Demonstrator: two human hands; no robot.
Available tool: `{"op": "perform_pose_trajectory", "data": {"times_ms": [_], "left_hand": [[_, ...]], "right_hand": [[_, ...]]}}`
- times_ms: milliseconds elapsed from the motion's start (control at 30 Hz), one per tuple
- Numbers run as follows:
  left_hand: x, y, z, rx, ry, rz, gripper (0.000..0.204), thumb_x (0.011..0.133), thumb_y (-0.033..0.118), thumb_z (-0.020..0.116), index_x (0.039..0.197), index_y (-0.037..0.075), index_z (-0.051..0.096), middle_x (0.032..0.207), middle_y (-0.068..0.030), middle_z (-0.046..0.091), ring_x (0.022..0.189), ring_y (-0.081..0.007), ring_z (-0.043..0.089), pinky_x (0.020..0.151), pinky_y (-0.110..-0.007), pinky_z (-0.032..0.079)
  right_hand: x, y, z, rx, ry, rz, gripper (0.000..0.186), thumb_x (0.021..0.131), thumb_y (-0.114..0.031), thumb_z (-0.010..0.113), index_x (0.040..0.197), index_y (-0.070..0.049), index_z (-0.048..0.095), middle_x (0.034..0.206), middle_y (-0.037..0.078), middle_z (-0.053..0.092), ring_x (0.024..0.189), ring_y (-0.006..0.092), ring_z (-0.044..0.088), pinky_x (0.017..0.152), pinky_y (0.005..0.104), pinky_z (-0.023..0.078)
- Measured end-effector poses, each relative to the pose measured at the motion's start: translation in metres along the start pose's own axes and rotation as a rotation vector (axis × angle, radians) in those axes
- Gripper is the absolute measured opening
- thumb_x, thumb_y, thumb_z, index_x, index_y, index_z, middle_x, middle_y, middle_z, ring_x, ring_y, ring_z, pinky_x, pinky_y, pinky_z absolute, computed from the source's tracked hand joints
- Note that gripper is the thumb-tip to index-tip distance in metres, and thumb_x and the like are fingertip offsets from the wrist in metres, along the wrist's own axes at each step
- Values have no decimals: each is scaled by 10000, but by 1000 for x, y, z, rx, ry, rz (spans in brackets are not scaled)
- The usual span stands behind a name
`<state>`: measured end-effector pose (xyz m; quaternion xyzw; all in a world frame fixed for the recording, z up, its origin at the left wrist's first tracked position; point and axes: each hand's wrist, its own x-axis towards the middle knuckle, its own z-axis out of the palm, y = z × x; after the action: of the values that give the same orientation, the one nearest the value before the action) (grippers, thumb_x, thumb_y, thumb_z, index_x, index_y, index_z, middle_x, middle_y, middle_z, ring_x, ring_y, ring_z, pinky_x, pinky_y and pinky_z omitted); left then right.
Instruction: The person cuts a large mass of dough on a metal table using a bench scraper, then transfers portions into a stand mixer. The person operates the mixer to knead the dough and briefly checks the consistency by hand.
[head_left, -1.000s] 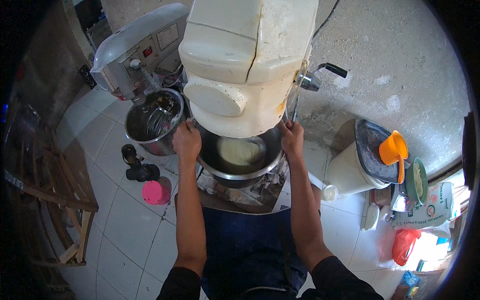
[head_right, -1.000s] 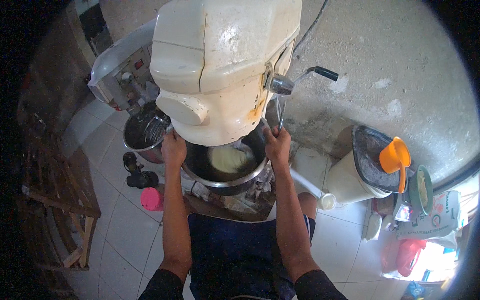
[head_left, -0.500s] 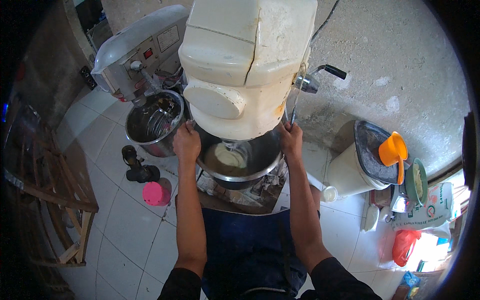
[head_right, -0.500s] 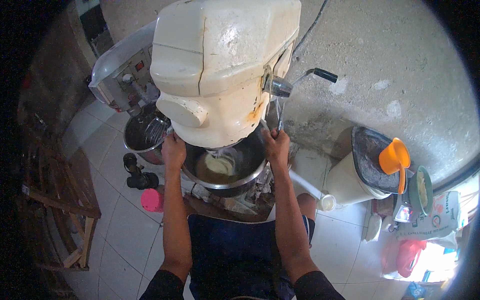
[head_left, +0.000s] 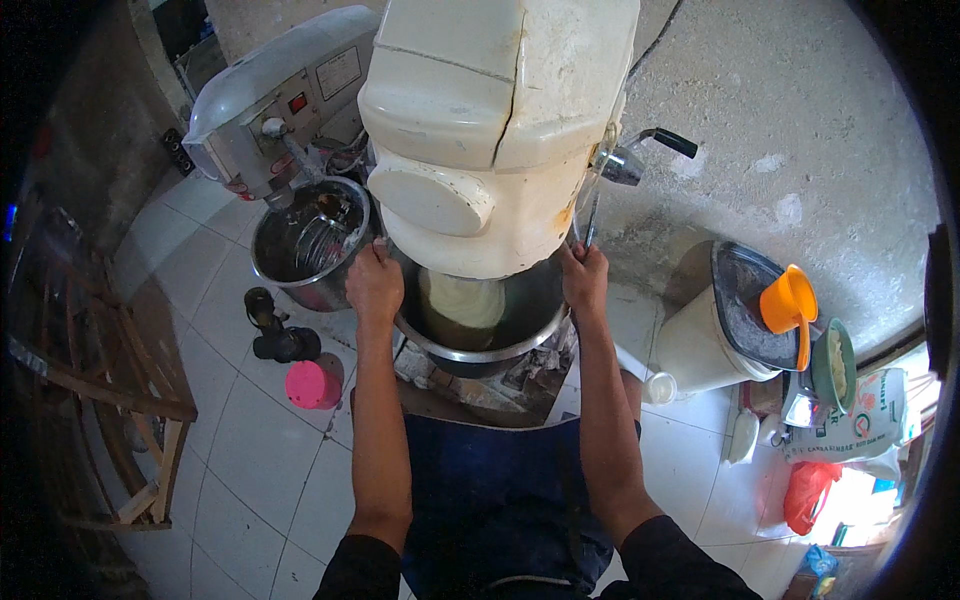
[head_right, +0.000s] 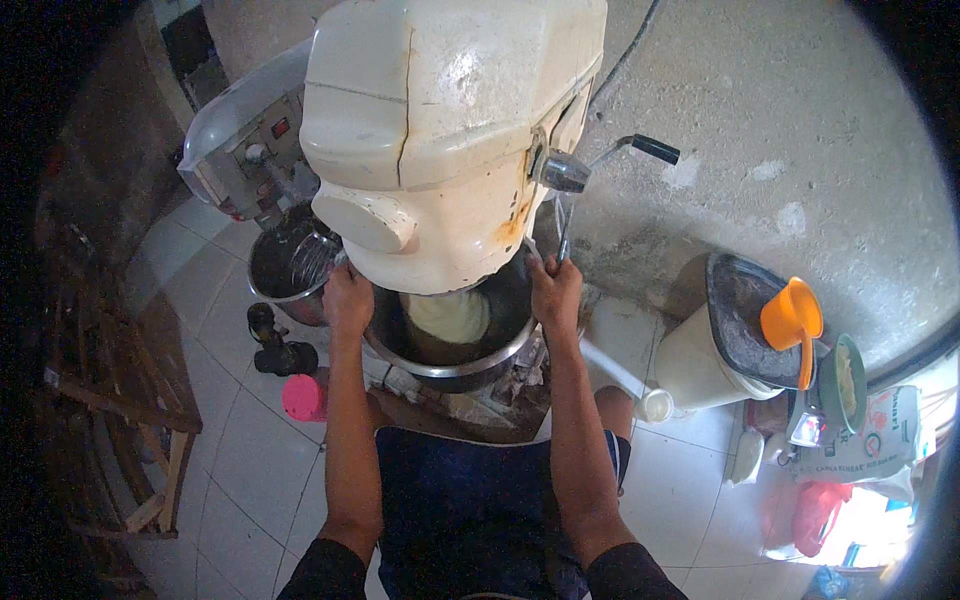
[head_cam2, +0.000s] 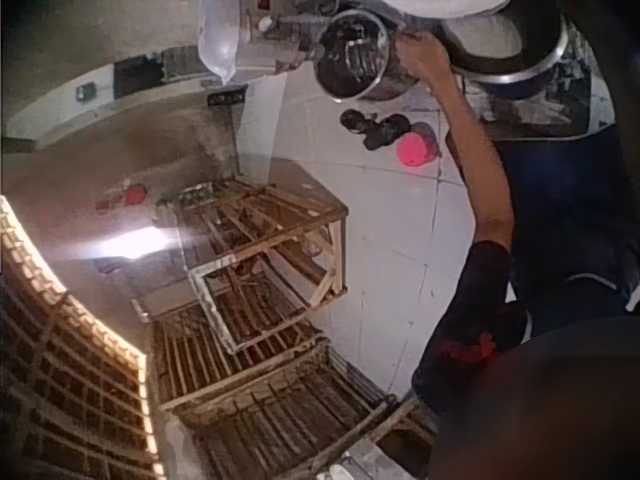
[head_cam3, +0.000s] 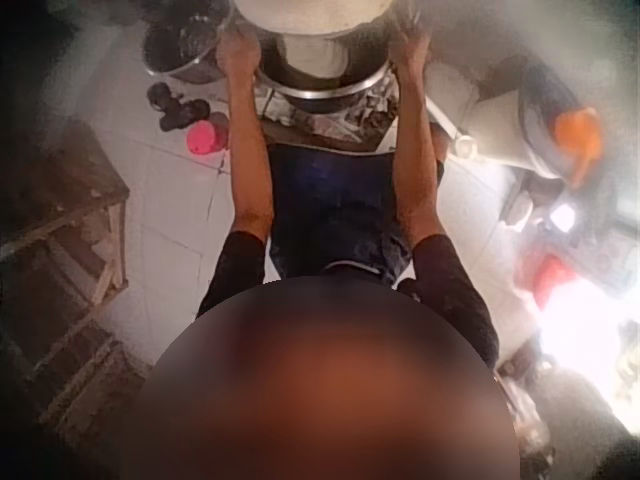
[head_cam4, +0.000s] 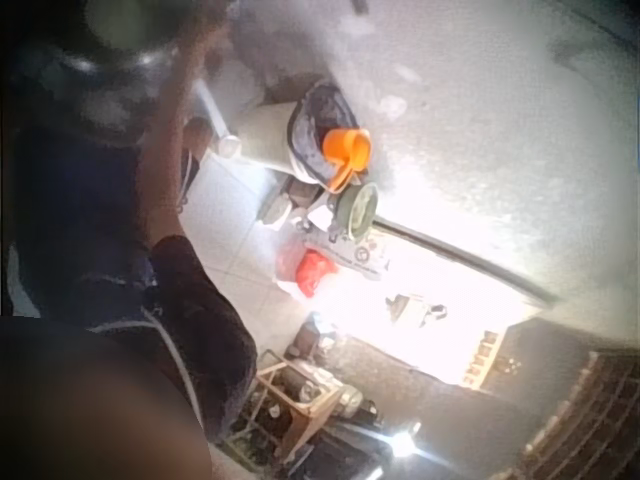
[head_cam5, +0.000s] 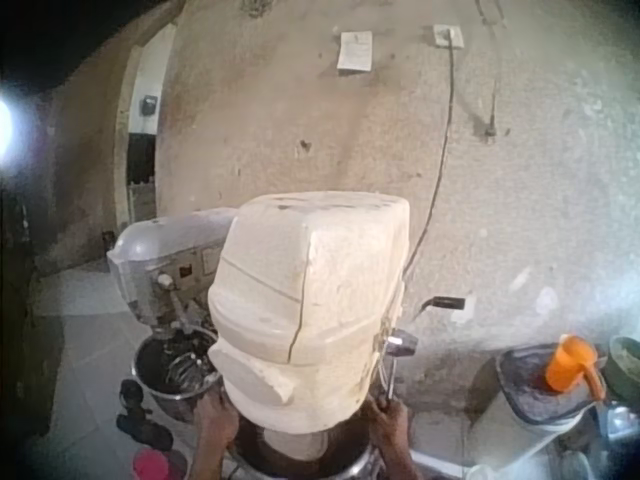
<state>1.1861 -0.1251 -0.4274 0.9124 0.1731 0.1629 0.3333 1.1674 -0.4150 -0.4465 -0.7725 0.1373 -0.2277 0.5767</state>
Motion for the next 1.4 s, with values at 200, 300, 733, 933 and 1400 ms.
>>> {"op": "perform_pose_trajectory", "data": {"times_ms": [200, 300, 733, 933, 1400], "left_hand": [[-4, 7, -3, -7, 11, -15, 413, 999, 344, 411, 1049, 20, 661, 1033, -294, 662, 1012, -503, 604, 886, -586, 453], [-3, 6, -4, 8, 10, 24, 410, 1000, 342, 412, 1049, 20, 661, 1034, -289, 664, 1004, -505, 607, 877, -588, 457], [-3, 3, -2, 15, 31, 33, 430, 999, 351, 407, 1036, 8, 664, 1016, -303, 664, 992, -505, 615, 879, -583, 464], [-4, 5, -1, 26, 21, 37, 419, 998, 340, 408, 1035, 11, 665, 1019, -290, 668, 988, -505, 615, 875, -582, 466], [-5, 7, -3, -4, 27, 29, 396, 991, 330, 426, 1058, 23, 666, 1007, -287, 673, 989, -493, 620, 881, -581, 463]], "right_hand": [[2, 4, -2, 20, -13, 16, 375, 851, -214, 717, 702, -74, 403, 641, -20, 411, 620, 107, 371, 545, 308, 355], [0, 4, -1, 3, -9, -7, 381, 848, -217, 720, 698, -74, 401, 638, -19, 414, 620, 109, 375, 546, 308, 359], [1, 5, -1, 42, -26, -11, 387, 845, -214, 728, 693, -72, 402, 628, -16, 433, 613, 98, 383, 530, 307, 363], [3, 6, 0, 28, -11, -12, 379, 850, -205, 722, 696, -72, 401, 635, -18, 432, 612, 101, 377, 529, 305, 357], [2, 3, 0, 18, -10, 26, 391, 855, -210, 723, 692, -60, 401, 627, -11, 412, 621, 103, 365, 535, 312, 351]]}}
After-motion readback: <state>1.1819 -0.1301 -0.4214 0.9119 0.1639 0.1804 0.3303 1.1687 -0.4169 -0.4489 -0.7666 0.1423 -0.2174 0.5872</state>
